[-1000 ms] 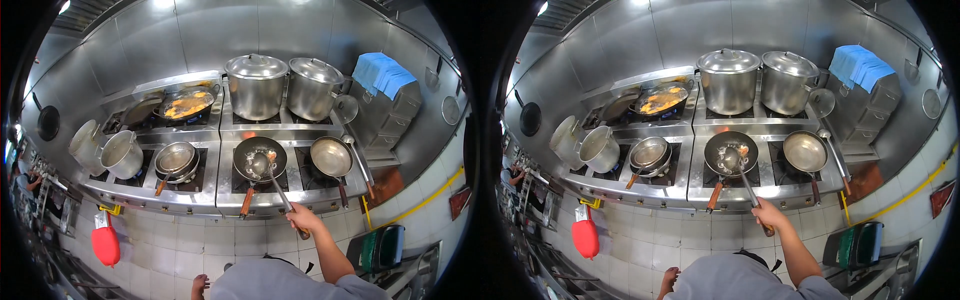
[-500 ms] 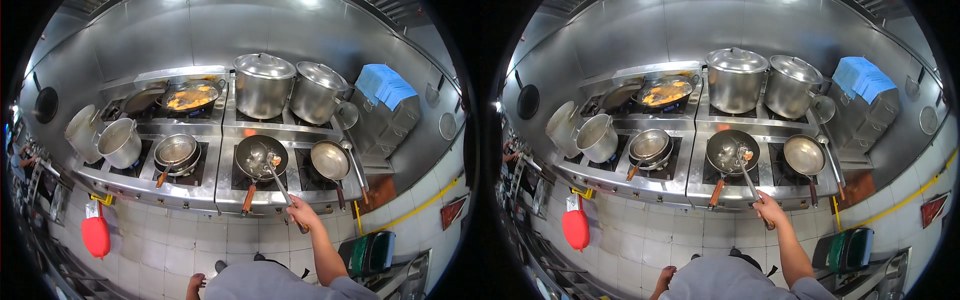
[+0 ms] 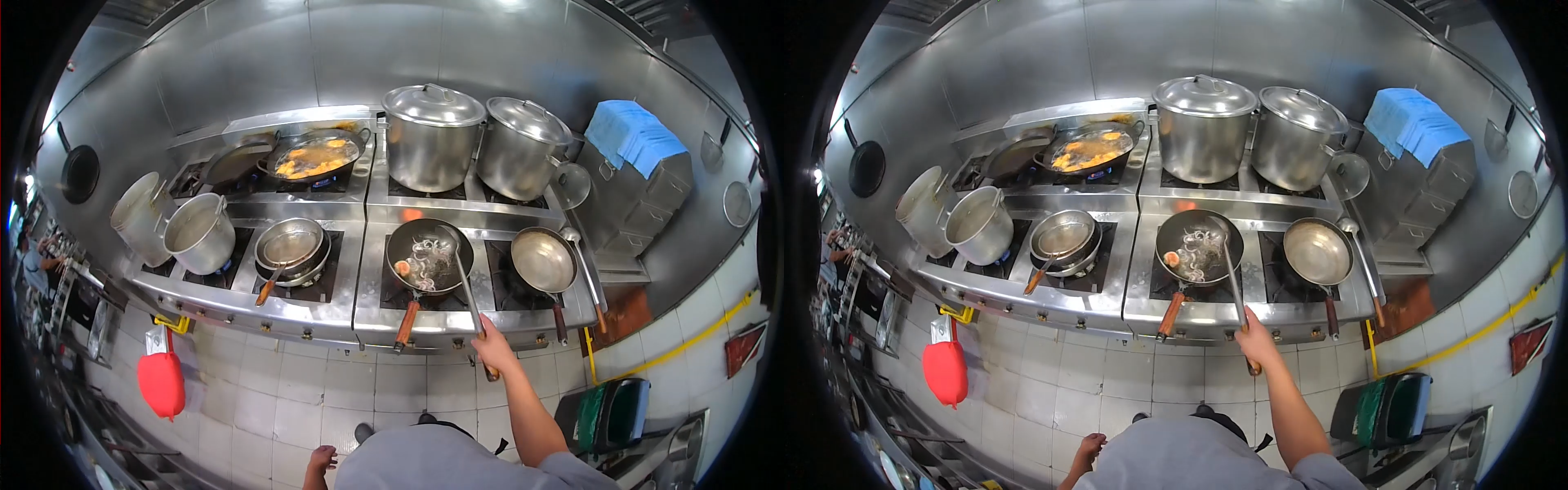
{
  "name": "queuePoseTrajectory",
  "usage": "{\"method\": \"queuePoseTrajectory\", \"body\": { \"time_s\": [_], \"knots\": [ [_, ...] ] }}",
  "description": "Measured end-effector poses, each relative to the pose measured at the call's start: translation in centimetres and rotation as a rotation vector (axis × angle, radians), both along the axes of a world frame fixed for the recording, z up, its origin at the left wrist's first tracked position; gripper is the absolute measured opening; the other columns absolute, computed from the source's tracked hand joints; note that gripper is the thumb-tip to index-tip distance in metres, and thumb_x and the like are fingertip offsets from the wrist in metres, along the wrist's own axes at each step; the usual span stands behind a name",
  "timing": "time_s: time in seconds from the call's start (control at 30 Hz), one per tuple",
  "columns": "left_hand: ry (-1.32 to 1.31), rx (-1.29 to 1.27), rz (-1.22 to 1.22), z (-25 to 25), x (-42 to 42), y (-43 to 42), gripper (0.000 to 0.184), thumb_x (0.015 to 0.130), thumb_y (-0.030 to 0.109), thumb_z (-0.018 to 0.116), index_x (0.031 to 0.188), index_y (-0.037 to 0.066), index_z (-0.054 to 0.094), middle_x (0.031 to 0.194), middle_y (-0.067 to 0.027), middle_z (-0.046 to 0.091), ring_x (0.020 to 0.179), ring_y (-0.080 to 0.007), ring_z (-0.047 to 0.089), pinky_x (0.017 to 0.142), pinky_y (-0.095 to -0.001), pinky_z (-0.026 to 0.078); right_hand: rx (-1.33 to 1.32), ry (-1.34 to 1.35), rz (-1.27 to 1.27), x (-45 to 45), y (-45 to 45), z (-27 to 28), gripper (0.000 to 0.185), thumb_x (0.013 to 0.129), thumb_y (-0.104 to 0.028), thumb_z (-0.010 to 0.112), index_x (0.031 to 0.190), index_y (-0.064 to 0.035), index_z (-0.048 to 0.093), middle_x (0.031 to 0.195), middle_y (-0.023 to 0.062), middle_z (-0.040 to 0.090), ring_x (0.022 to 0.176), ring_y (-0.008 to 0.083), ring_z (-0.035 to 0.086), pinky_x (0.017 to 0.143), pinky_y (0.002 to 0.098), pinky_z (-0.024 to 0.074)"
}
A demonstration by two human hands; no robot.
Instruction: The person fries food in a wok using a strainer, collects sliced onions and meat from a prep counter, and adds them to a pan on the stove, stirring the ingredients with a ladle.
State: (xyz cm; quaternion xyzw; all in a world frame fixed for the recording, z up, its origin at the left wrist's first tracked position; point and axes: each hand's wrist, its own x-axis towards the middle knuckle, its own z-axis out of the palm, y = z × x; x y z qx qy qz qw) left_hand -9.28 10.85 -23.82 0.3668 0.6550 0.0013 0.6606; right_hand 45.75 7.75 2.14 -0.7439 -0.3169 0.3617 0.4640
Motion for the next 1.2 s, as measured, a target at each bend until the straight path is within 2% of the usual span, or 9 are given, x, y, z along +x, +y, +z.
{"method": "queuePoseTrajectory", "body": {
  "time_s": [0.1, 0.17, 0.43, 0.53, 0.63, 0.73, 0.87, 1.0, 1.2],
  "knots": [
    [0.028, 0.002, -0.031, 0.5, 1.2, 0.8, 0.034, 0.085, 0.025, 0.059, 0.113, 0.006, 0.054, 0.093, -0.0093, 0.062, 0.070, -0.0252, 0.063, 0.055, -0.0378, 0.053, -0.070, -0.281, -0.042, 1.7, 2.7, -2.5, 0.066, 0.082, -0.003, 0.057, 0.141, -0.0043, 0.028, 0.071, 0.0057, 0.053, 0.051, 0.0131, 0.050, 0.045, 0.0286, 0.0413],
    [0.052, 0.020, -0.064, 0.7, 1.5, 1.1, 0.036, 0.086, 0.025, 0.059, 0.115, 0.006, 0.053, 0.097, -0.0106, 0.062, 0.071, -0.0261, 0.063, 0.056, -0.0381, 0.053, -0.018, 0.129, -0.006, 0.6, 3.8, 0.2, 0.066, 0.083, -0.007, 0.055, 0.142, -0.0040, 0.027, 0.074, 0.0056, 0.053, 0.052, 0.0140, 0.052, 0.047, 0.0303, 0.0442],
    [-0.014, 0.055, 0.047, 0.8, 1.7, 1.1, 0.037, 0.086, 0.026, 0.058, 0.117, 0.007, 0.051, 0.096, -0.0103, 0.062, 0.071, -0.0258, 0.062, 0.056, -0.0367, 0.052, 0.000, 0.526, 0.214, -0.6, -4.2, 7.4, 0.064, 0.084, -0.003, 0.056, 0.142, -0.0087, 0.030, 0.072, 0.0020, 0.053, 0.051, 0.0108, 0.050, 0.043, 0.0256, 0.0414],
    [-0.025, 0.061, -0.011, -2.8, 0.2, -0.3, 0.033, 0.085, 0.027, 0.059, 0.111, 0.007, 0.055, 0.090, -0.0094, 0.062, 0.067, -0.0235, 0.061, 0.055, -0.0350, 0.050, -0.113, 0.447, 0.172, 0.2, -5.6, 7.8, 0.061, 0.083, -0.005, 0.056, 0.139, -0.0078, 0.035, 0.071, 0.0010, 0.052, 0.050, 0.0105, 0.049, 0.044, 0.0259, 0.0416],
    [0.118, 0.214, -0.256, -1.1, 0.4, -1.7, 0.024, 0.079, 0.030, 0.061, 0.084, 0.007, 0.067, 0.064, -0.0054, 0.057, 0.053, -0.0166, 0.054, 0.049, -0.0323, 0.047, -0.164, -0.060, 0.136, 0.9, -3.8, 6.5, 0.061, 0.081, -0.009, 0.056, 0.137, -0.0037, 0.034, 0.072, 0.0042, 0.053, 0.051, 0.0128, 0.050, 0.047, 0.0292, 0.0427],
    [0.002, 0.355, -0.217, -3.1, -0.2, -2.6, 0.027, 0.079, 0.032, 0.061, 0.083, 0.006, 0.067, 0.064, -0.0058, 0.057, 0.052, -0.0165, 0.054, 0.047, -0.0320, 0.046, -0.186, -0.166, 0.080, 1.8, 0.5, 1.3, 0.064, 0.082, -0.009, 0.055, 0.140, -0.0032, 0.029, 0.073, 0.0065, 0.055, 0.051, 0.0140, 0.051, 0.048, 0.0298, 0.0433],
    [0.211, 0.176, -0.355, 0.4, 2.0, -1.3, 0.026, 0.083, 0.030, 0.059, 0.094, 0.007, 0.065, 0.080, -0.0084, 0.062, 0.063, -0.0202, 0.060, 0.053, -0.0348, 0.050, -0.096, 0.112, 0.110, 0.6, 3.1, 1.8, 0.069, 0.083, -0.009, 0.054, 0.144, -0.0051, 0.022, 0.072, 0.0065, 0.054, 0.051, 0.0125, 0.051, 0.047, 0.0289, 0.0428],
    [-0.006, 0.061, 0.035, 0.7, 2.5, 0.4, 0.034, 0.089, 0.027, 0.054, 0.117, 0.007, 0.052, 0.099, -0.0127, 0.063, 0.070, -0.0267, 0.063, 0.057, -0.0406, 0.053, -0.166, 0.326, 0.332, 0.2, -1.1, 7.8, 0.069, 0.083, -0.007, 0.055, 0.145, -0.0050, 0.023, 0.070, 0.0047, 0.053, 0.051, 0.0107, 0.051, 0.046, 0.0271, 0.0419],
    [-0.013, 0.054, 0.081, 0.7, 2.9, -1.3, 0.035, 0.087, 0.026, 0.055, 0.116, 0.006, 0.053, 0.101, -0.0119, 0.063, 0.071, -0.0258, 0.063, 0.057, -0.0397, 0.053, -0.174, -0.119, 0.183, 1.8, -2.0, 4.8, 0.067, 0.082, -0.005, 0.057, 0.142, -0.0042, 0.028, 0.071, 0.0061, 0.053, 0.052, 0.0130, 0.051, 0.049, 0.0291, 0.0438]
  ]
}}
